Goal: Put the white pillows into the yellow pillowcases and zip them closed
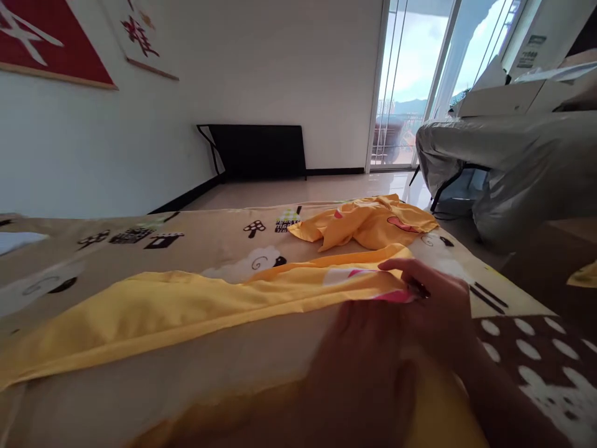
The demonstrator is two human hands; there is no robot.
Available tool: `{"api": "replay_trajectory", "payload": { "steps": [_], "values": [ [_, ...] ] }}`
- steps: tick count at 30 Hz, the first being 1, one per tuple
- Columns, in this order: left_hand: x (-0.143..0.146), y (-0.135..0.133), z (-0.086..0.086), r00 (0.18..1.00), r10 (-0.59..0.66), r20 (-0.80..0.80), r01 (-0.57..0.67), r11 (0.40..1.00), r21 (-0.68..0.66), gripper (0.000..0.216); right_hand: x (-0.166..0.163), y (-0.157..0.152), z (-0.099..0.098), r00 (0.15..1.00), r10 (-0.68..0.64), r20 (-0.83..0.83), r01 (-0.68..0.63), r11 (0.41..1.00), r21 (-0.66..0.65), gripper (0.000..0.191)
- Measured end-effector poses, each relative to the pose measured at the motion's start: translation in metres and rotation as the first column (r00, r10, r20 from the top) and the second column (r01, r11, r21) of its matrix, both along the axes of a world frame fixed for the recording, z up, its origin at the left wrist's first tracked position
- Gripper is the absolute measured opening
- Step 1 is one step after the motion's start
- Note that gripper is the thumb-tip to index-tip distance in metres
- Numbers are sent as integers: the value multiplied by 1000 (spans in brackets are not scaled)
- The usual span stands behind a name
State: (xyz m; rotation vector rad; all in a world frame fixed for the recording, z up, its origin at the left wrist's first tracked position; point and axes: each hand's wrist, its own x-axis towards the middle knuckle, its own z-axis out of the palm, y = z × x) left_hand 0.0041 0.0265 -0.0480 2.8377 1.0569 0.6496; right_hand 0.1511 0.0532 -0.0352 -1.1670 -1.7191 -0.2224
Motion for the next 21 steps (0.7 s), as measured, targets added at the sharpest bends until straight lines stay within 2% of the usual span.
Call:
{"api": "replay_trajectory", "payload": {
  "steps": [3,5,8,10,13,16,21],
  "values": [
    [-2,6,-3,996,17,-85,-24,996,-88,41,2,5,0,998,-43,54,42,999,26,24],
    [0,9,-2,990,4,-142,-19,994,-107,38,4,10,-2,990,-79,113,69,993,91,30],
    [4,13,1,973,7,-233,-31,995,-97,37,8,15,-7,963,-153,224,108,974,198,35],
    [8,14,0,963,18,-269,-33,998,-52,37,9,16,-8,946,-186,266,131,969,212,33],
    [12,17,-7,955,4,-295,-4,1000,3,29,10,16,-5,966,-134,221,108,986,127,30],
    [14,21,-11,949,-50,-312,60,998,22,16,8,13,1,997,-7,72,7,1000,0,29],
    [17,35,-14,947,-129,-294,112,991,-75,16,5,9,8,975,123,-183,-165,957,-237,22]
  ]
}}
